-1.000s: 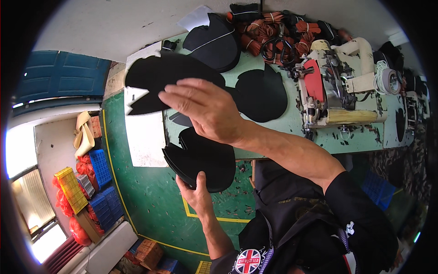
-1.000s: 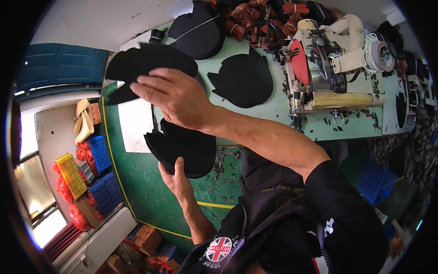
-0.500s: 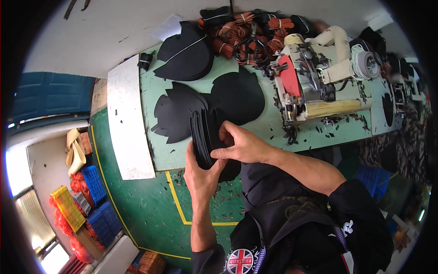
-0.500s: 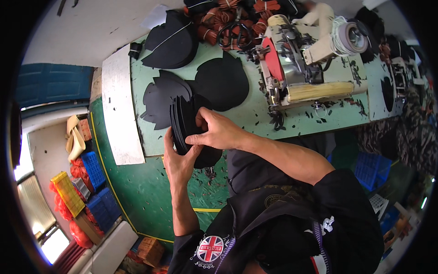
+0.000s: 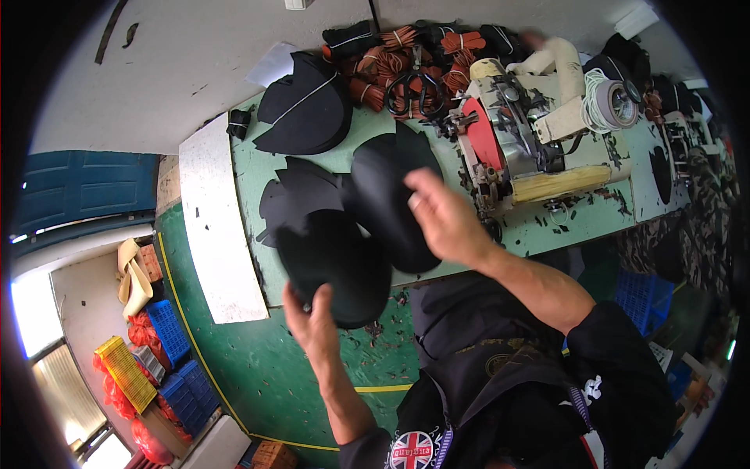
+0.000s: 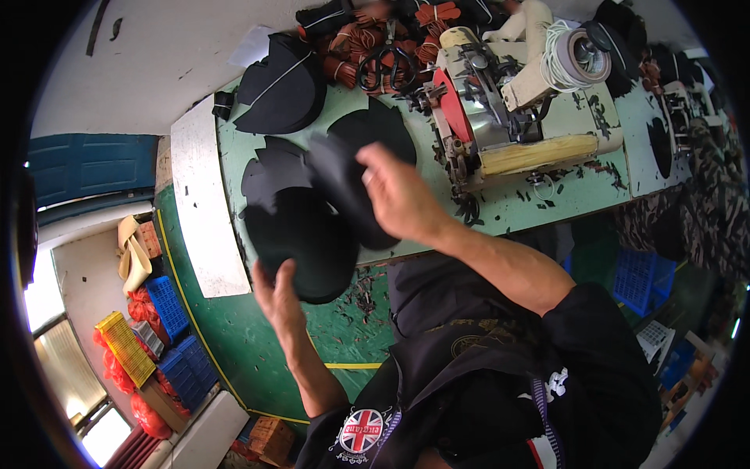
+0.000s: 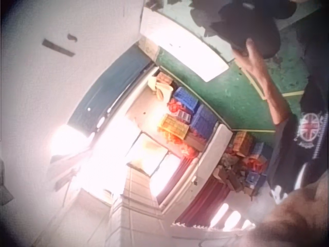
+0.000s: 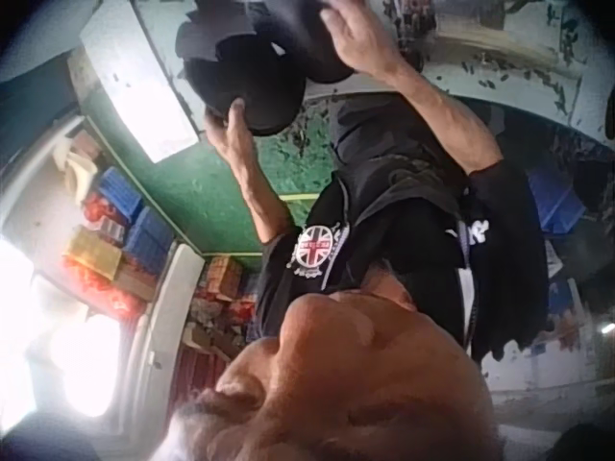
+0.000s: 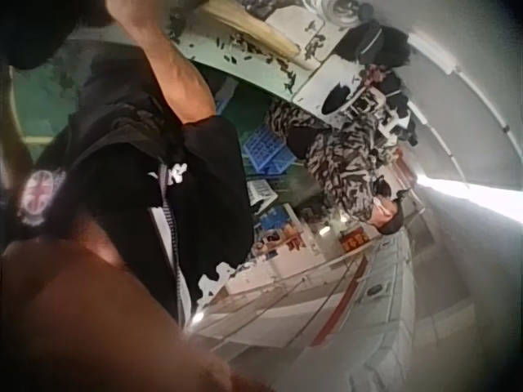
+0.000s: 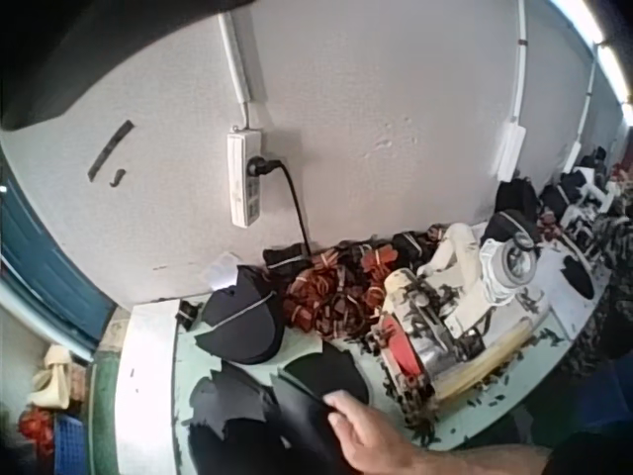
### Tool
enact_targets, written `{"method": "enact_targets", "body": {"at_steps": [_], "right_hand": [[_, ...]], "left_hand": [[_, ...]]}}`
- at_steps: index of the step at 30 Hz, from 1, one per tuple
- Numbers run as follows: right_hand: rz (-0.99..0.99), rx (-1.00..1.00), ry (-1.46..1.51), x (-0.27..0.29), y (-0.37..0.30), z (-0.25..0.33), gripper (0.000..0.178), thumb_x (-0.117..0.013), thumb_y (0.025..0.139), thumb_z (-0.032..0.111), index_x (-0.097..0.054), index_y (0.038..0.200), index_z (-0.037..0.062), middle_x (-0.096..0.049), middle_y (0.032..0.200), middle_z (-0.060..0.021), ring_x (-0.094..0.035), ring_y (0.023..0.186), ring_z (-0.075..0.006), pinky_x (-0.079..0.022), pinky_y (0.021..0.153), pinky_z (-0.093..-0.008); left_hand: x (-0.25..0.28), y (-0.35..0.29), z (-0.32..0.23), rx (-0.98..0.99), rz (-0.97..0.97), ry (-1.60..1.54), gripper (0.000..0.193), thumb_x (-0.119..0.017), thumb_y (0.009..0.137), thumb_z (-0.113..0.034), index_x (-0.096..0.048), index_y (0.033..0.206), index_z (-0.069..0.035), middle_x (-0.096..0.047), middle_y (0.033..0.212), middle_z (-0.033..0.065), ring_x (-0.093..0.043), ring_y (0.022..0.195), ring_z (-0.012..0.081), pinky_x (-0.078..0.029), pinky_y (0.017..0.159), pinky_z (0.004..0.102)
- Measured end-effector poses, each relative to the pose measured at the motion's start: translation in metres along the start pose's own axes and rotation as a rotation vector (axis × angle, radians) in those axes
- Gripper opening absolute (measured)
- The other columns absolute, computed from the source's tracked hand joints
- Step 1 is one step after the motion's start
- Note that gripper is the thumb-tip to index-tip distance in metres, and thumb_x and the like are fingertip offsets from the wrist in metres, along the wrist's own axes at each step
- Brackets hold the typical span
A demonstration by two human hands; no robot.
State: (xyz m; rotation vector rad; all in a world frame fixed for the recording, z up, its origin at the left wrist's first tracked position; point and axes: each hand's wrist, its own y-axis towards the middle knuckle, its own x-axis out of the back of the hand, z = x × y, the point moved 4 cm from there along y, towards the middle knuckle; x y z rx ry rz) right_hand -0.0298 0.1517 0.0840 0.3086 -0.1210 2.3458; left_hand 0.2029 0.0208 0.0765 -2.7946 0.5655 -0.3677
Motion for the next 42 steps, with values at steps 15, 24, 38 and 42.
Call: {"method": "enact_targets", "body": {"at_steps": [15,24,38,42], "right_hand": [[0.401,-0.102,-0.151,-0.071,-0.012,0.013,0.075,-0.076,0.078,0.052,-0.05,0.122,-0.0037,-0.054,0.119,-0.0227,-0.058,0.109,-0.0368,-0.047,0.094,-0.0429],[0.347,-0.02,-0.082,-0.065,-0.009,0.011,0.044,-0.062,0.087,0.019,-0.049,0.122,-0.0048,-0.061,0.111,-0.0276,-0.062,0.102,-0.0422,-0.051,0.087,-0.0457],[0.034,0.454,-0.085,-0.072,0.011,0.078,0.044,-0.054,0.081,-0.006,-0.052,0.125,-0.0021,-0.064,0.109,-0.0221,-0.065,0.095,-0.0389,-0.054,0.081,-0.0436],[0.014,0.728,-0.278,-0.111,0.017,0.079,0.049,-0.062,0.077,0.003,-0.056,0.126,0.0022,-0.058,0.125,-0.0179,-0.054,0.119,-0.0338,-0.044,0.101,-0.0453]], "left_hand": [[-0.04,-0.018,-0.021,-0.159,0.006,0.602,0.085,-0.081,0.075,-0.03,-0.038,0.142,0.0,-0.059,0.124,0.0248,-0.061,0.111,0.0385,-0.049,0.093,0.0427],[-0.036,-0.006,0.005,0.021,0.269,0.062,0.124,-0.081,0.063,-0.068,-0.021,0.15,-0.003,-0.044,0.137,0.0189,-0.055,0.117,0.0293,-0.049,0.095,0.0388],[0.039,-0.037,0.012,0.035,-0.262,-0.245,0.048,-0.057,0.082,0.0,-0.046,0.128,0.004,-0.06,0.113,0.0141,-0.062,0.098,0.023,-0.052,0.089,0.0341],[0.06,-0.06,0.009,0.048,-0.313,-0.18,0.051,-0.056,0.081,-0.002,-0.044,0.13,0.007,-0.058,0.114,0.0149,-0.06,0.099,0.0232,-0.05,0.091,0.0335]]}}
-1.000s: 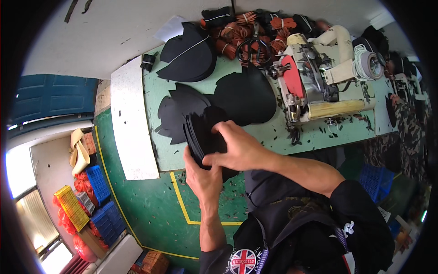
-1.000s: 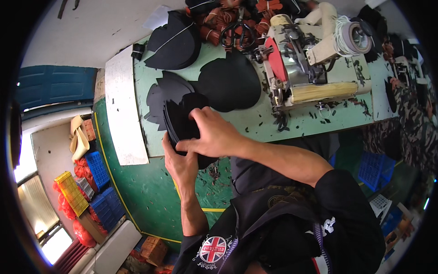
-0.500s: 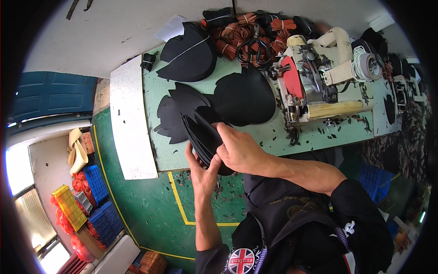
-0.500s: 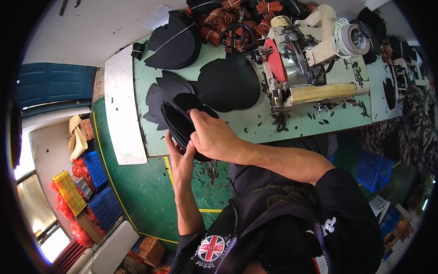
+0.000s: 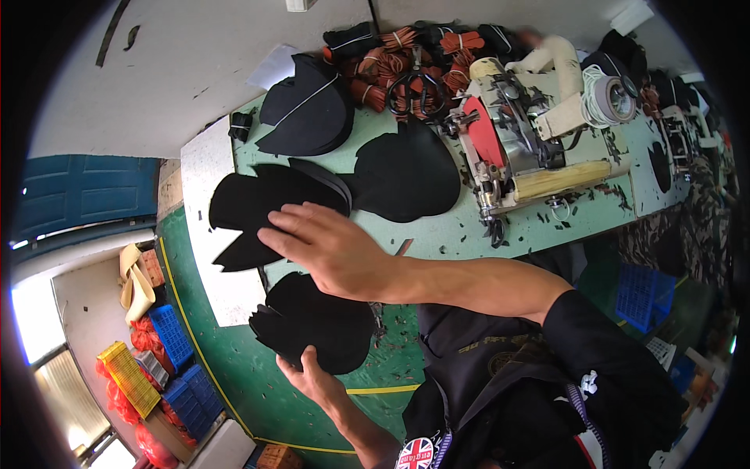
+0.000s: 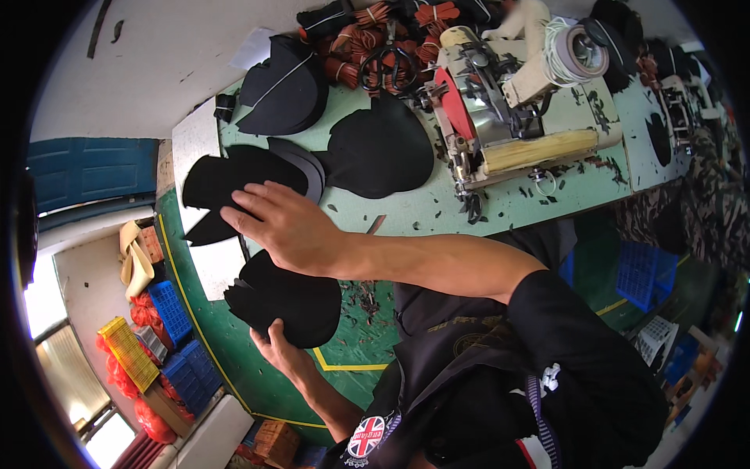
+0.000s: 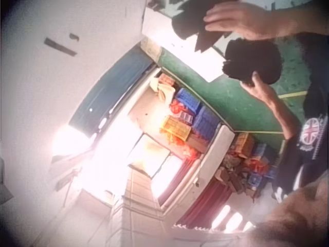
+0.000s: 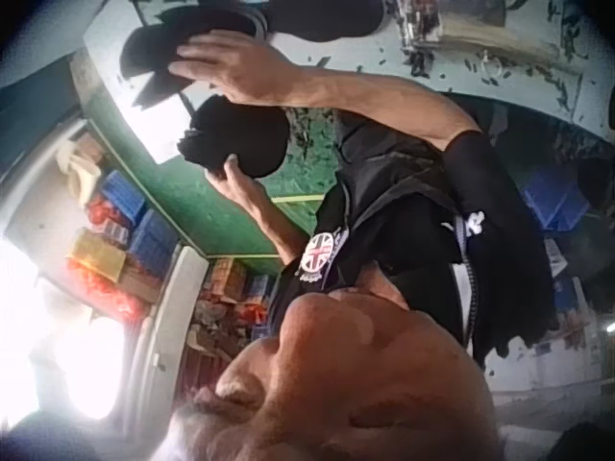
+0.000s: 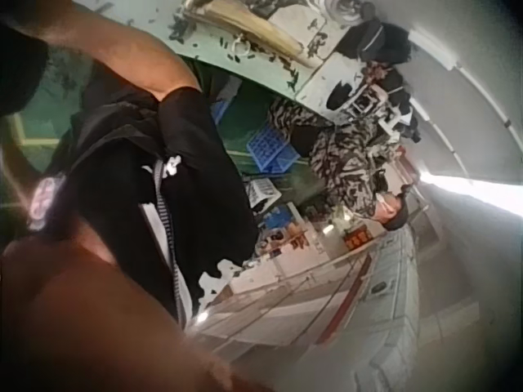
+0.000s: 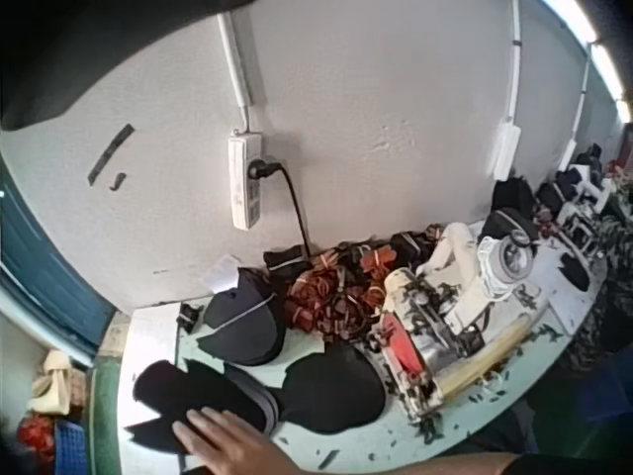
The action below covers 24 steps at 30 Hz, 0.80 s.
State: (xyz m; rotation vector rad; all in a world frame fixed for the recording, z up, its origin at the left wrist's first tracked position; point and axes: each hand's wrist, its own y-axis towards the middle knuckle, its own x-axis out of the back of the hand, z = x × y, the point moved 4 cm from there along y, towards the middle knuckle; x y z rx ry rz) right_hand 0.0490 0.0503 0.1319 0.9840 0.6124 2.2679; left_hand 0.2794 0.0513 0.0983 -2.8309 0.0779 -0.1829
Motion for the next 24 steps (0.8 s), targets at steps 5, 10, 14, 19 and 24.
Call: {"method": "enact_targets", "body": {"at_steps": [5,10,14,19,24], "right_hand": [[0.601,-0.635,0.455,-0.01,-0.049,0.002,0.043,-0.065,0.092,0.04,-0.058,0.111,0.0027,-0.06,0.108,-0.0135,-0.06,0.1,-0.0301,-0.05,0.083,-0.0416],[0.57,-0.732,0.473,0.014,-0.086,-0.005,0.07,-0.081,0.07,0.055,-0.053,0.098,-0.0032,-0.059,0.094,-0.0183,-0.06,0.09,-0.0323,-0.048,0.078,-0.0416],[0.478,-0.932,0.592,0.028,-0.1,-0.043,0.062,-0.082,0.072,0.047,-0.053,0.094,-0.0022,-0.058,0.089,-0.0144,-0.056,0.082,-0.0242,-0.046,0.074,-0.035],[0.543,-1.037,0.755,0.037,-0.107,-0.055,0.051,-0.078,0.081,0.043,-0.053,0.1,0.002,-0.053,0.09,-0.0052,-0.052,0.085,-0.0141,-0.046,0.076,-0.0318],[0.367,-0.738,0.488,0.044,-0.103,-0.051,0.026,-0.06,0.093,0.02,-0.05,0.106,-0.0009,-0.057,0.092,-0.0148,-0.057,0.085,-0.0228,-0.046,0.078,-0.0331]], "left_hand": [[-0.014,-0.008,-0.007,-0.056,0.028,0.169,0.059,-0.059,0.079,0.002,-0.039,0.134,0.004,-0.058,0.116,0.0177,-0.06,0.103,0.0226,-0.051,0.089,0.0319],[-0.084,-0.019,-0.03,-0.259,0.283,0.78,0.065,-0.069,0.081,-0.009,-0.04,0.14,-0.003,-0.069,0.106,0.0202,-0.069,0.092,0.0278,-0.055,0.079,0.0362],[-0.113,-0.001,-0.007,-0.205,0.49,0.813,0.084,-0.079,0.075,-0.025,-0.036,0.145,-0.006,-0.069,0.103,0.0234,-0.07,0.094,0.0348,-0.055,0.08,0.041],[-0.119,0.006,-0.009,-0.137,0.653,0.663,0.095,-0.085,0.073,-0.033,-0.033,0.148,-0.006,-0.069,0.108,0.0192,-0.069,0.097,0.0313,-0.055,0.084,0.0402],[-0.113,0.02,0.014,-0.063,0.684,0.465,0.088,-0.083,0.075,-0.026,-0.036,0.145,-0.002,-0.067,0.113,0.0204,-0.067,0.1,0.0259,-0.052,0.088,0.0374]]}}
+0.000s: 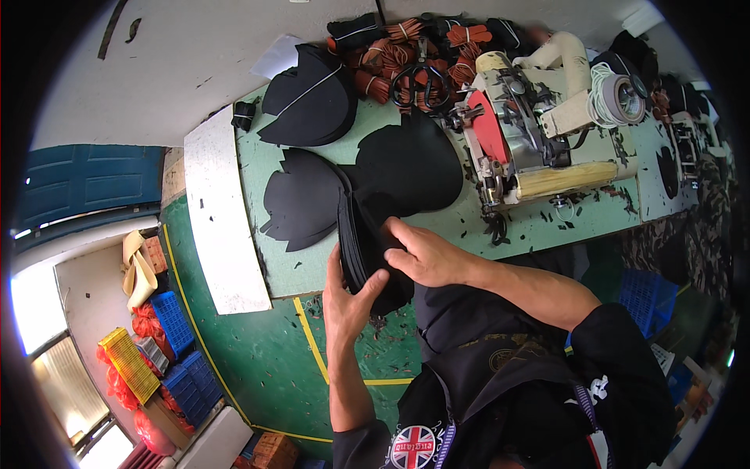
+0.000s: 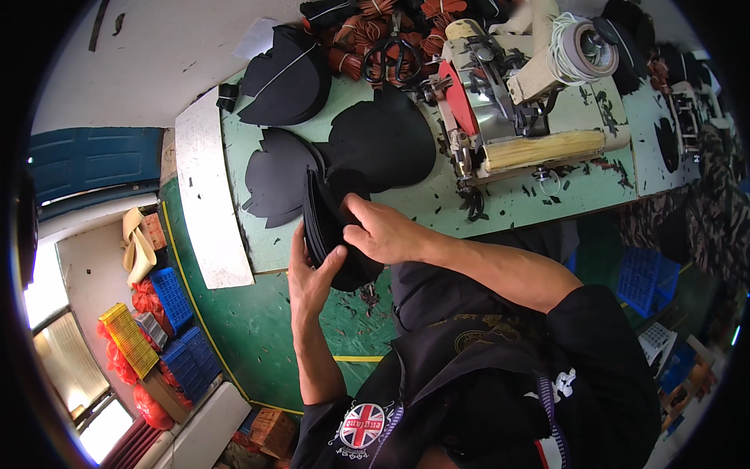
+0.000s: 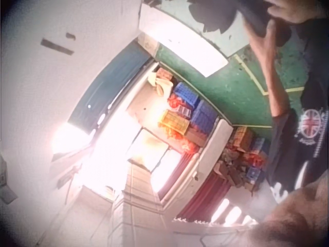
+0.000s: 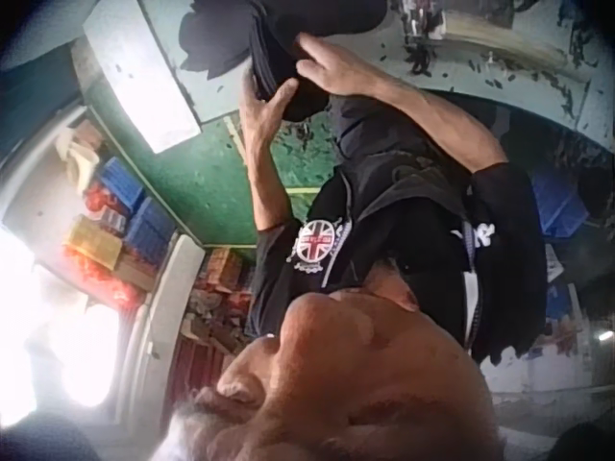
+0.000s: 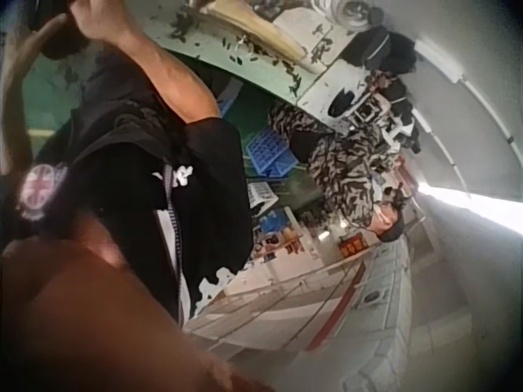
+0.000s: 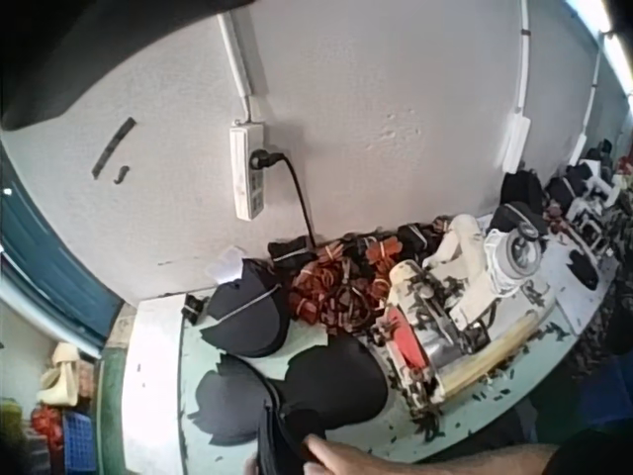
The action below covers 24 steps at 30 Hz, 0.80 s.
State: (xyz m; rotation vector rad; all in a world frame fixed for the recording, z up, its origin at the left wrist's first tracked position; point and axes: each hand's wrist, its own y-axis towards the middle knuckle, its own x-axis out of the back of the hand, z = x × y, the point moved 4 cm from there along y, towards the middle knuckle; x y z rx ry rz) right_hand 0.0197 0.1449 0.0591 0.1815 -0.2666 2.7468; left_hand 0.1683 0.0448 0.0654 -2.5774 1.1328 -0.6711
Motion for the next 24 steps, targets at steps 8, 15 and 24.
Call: {"method": "enact_targets", "body": {"at_steps": [8,15,24], "right_hand": [[-0.624,0.12,-0.261,0.095,0.01,0.005,0.036,-0.054,0.094,0.009,-0.048,0.127,-0.0027,-0.062,0.103,-0.0268,-0.061,0.091,-0.0428,-0.049,0.083,-0.0434],[-0.676,0.317,-0.952,0.054,0.028,0.014,0.057,-0.071,0.084,0.017,-0.045,0.13,-0.0039,-0.056,0.115,-0.0219,-0.055,0.108,-0.0365,-0.046,0.093,-0.0431],[0.019,-0.066,-0.174,-0.008,0.017,0.022,0.062,-0.078,0.078,0.047,-0.054,0.106,-0.0035,-0.06,0.101,-0.0165,-0.059,0.096,-0.0285,-0.047,0.084,-0.039]], "left_hand": [[0.039,-0.042,0.013,-0.016,-0.489,-0.363,0.036,-0.06,0.087,-0.002,-0.052,0.122,0.004,-0.063,0.105,0.0103,-0.061,0.092,0.0154,-0.05,0.082,0.027],[0.026,-0.044,-0.001,0.016,-0.541,0.141,0.056,-0.071,0.081,-0.015,-0.047,0.129,0.005,-0.067,0.102,0.018,-0.066,0.089,0.0217,-0.052,0.079,0.0329],[0.0,-0.026,-0.022,-0.036,-0.223,0.141,0.074,-0.08,0.077,-0.023,-0.042,0.136,-0.001,-0.067,0.099,0.0165,-0.068,0.086,0.0231,-0.054,0.075,0.0352]]}}
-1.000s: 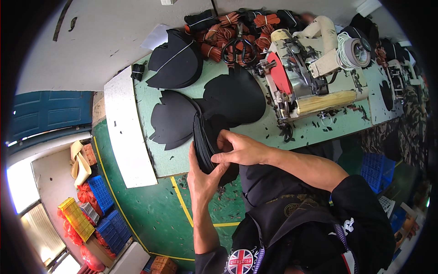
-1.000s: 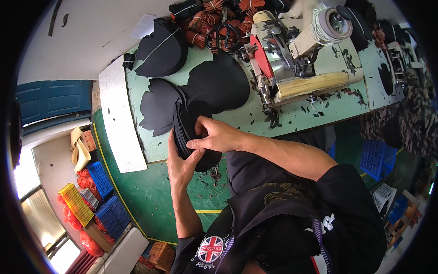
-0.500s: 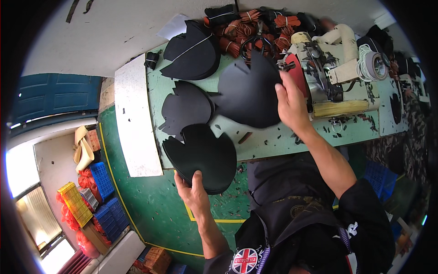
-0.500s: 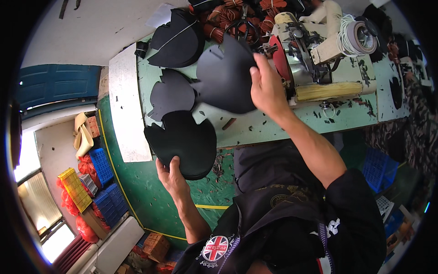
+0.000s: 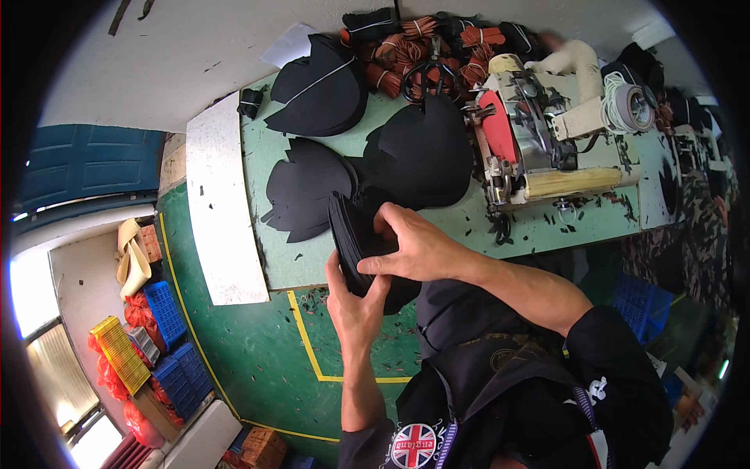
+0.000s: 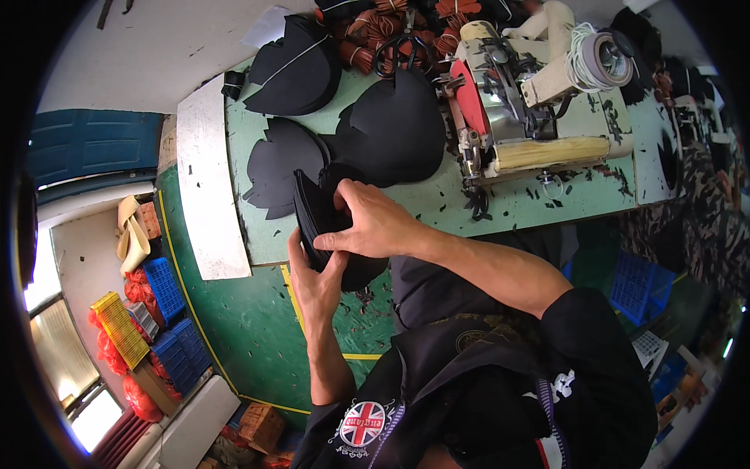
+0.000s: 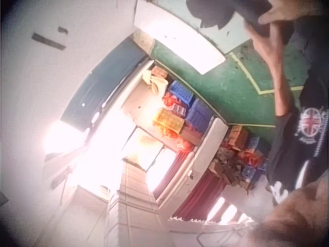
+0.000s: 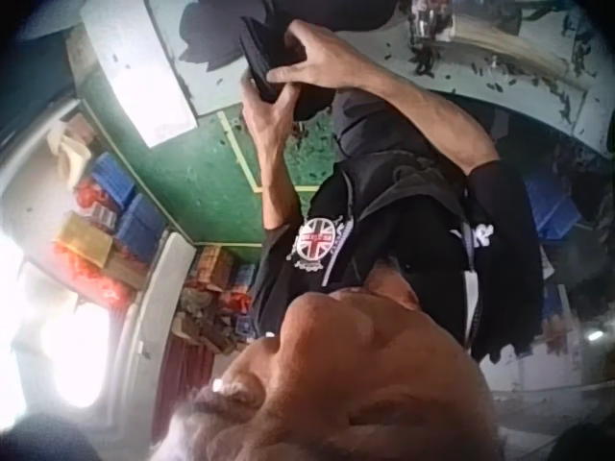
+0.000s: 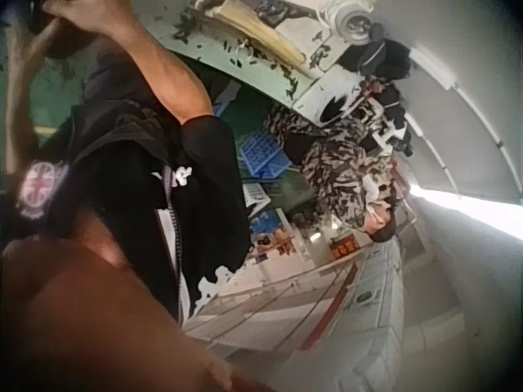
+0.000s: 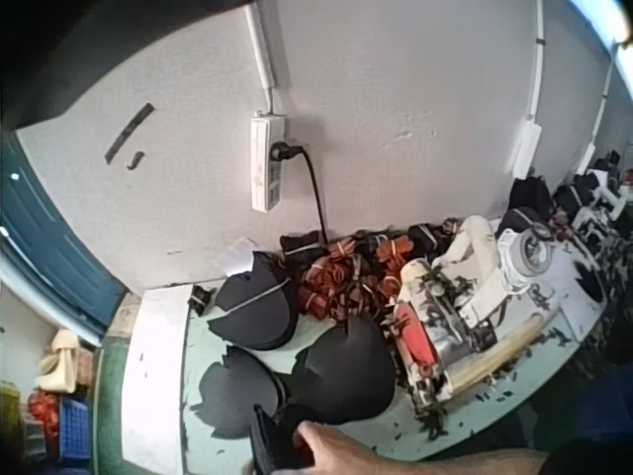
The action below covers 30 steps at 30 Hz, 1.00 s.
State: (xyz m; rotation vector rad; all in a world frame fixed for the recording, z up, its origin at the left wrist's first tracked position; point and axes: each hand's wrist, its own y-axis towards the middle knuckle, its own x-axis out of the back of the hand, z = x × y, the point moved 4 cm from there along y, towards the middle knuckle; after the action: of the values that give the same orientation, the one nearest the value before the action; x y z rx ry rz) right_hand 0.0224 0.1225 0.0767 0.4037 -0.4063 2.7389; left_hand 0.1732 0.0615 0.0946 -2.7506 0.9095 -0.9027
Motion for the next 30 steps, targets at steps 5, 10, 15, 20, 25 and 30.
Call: {"method": "enact_targets", "body": {"at_steps": [5,10,15,20,25,30], "right_hand": [[0.131,-0.057,0.134,0.01,0.005,-0.006,0.057,-0.076,0.082,0.043,-0.054,0.107,-0.0031,-0.06,0.103,-0.0129,-0.059,0.095,-0.0245,-0.048,0.084,-0.0379],[-0.136,0.192,-0.168,-0.001,-0.003,0.001,0.036,-0.066,0.086,0.019,-0.055,0.11,-0.0052,-0.062,0.099,-0.0238,-0.064,0.09,-0.0372,-0.051,0.077,-0.0427],[-0.29,0.309,-0.156,0.01,0.007,0.027,0.022,-0.056,0.084,0.002,-0.058,0.105,-0.0046,-0.066,0.094,-0.0217,-0.065,0.074,-0.0411,-0.053,0.061,-0.0452],[-0.631,0.811,-0.263,0.036,0.021,0.089,0.041,-0.06,0.079,-0.005,-0.061,0.119,0.0009,-0.067,0.094,-0.0136,-0.067,0.076,-0.0305,-0.056,0.062,-0.0361],[-0.306,0.578,-0.522,-0.026,0.035,0.045,0.027,-0.065,0.087,0.013,-0.066,0.113,0.0073,-0.069,0.099,-0.009,-0.065,0.097,-0.0282,-0.054,0.081,-0.0391],[0.249,-0.033,0.19,-0.026,-0.006,0.021,0.061,-0.076,0.079,0.055,-0.052,0.095,0.0006,-0.06,0.083,-0.0119,-0.06,0.078,-0.0219,-0.048,0.07,-0.0365]], "left_hand": [[0.001,0.009,0.011,0.05,0.131,-0.264,0.08,-0.083,0.079,-0.034,-0.04,0.139,-0.003,-0.063,0.114,0.0121,-0.062,0.102,0.02,-0.052,0.086,0.032],[-0.003,0.01,0.027,0.079,0.077,-0.454,0.065,-0.077,0.085,-0.021,-0.042,0.135,0.001,-0.063,0.112,0.0133,-0.062,0.099,0.0183,-0.051,0.085,0.0303],[0.012,-0.01,0.054,0.115,-0.247,-0.592,0.036,-0.057,0.091,0.001,-0.048,0.126,0.004,-0.065,0.106,0.0107,-0.063,0.092,0.015,-0.052,0.084,0.0273],[0.053,-0.051,0.062,0.2,-0.429,-0.664,0.035,-0.054,0.09,0.001,-0.048,0.124,0.004,-0.065,0.104,0.0125,-0.065,0.09,0.0164,-0.055,0.082,0.0295],[0.044,-0.054,0.045,0.148,-0.366,-0.49,0.041,-0.057,0.089,0.003,-0.044,0.128,0.006,-0.064,0.105,0.0129,-0.063,0.09,0.016,-0.052,0.083,0.0272],[0.029,-0.04,-0.003,-0.032,-0.296,0.146,0.058,-0.074,0.081,-0.019,-0.047,0.128,0.001,-0.069,0.088,0.0193,-0.071,0.078,0.0285,-0.056,0.069,0.0381]]}}
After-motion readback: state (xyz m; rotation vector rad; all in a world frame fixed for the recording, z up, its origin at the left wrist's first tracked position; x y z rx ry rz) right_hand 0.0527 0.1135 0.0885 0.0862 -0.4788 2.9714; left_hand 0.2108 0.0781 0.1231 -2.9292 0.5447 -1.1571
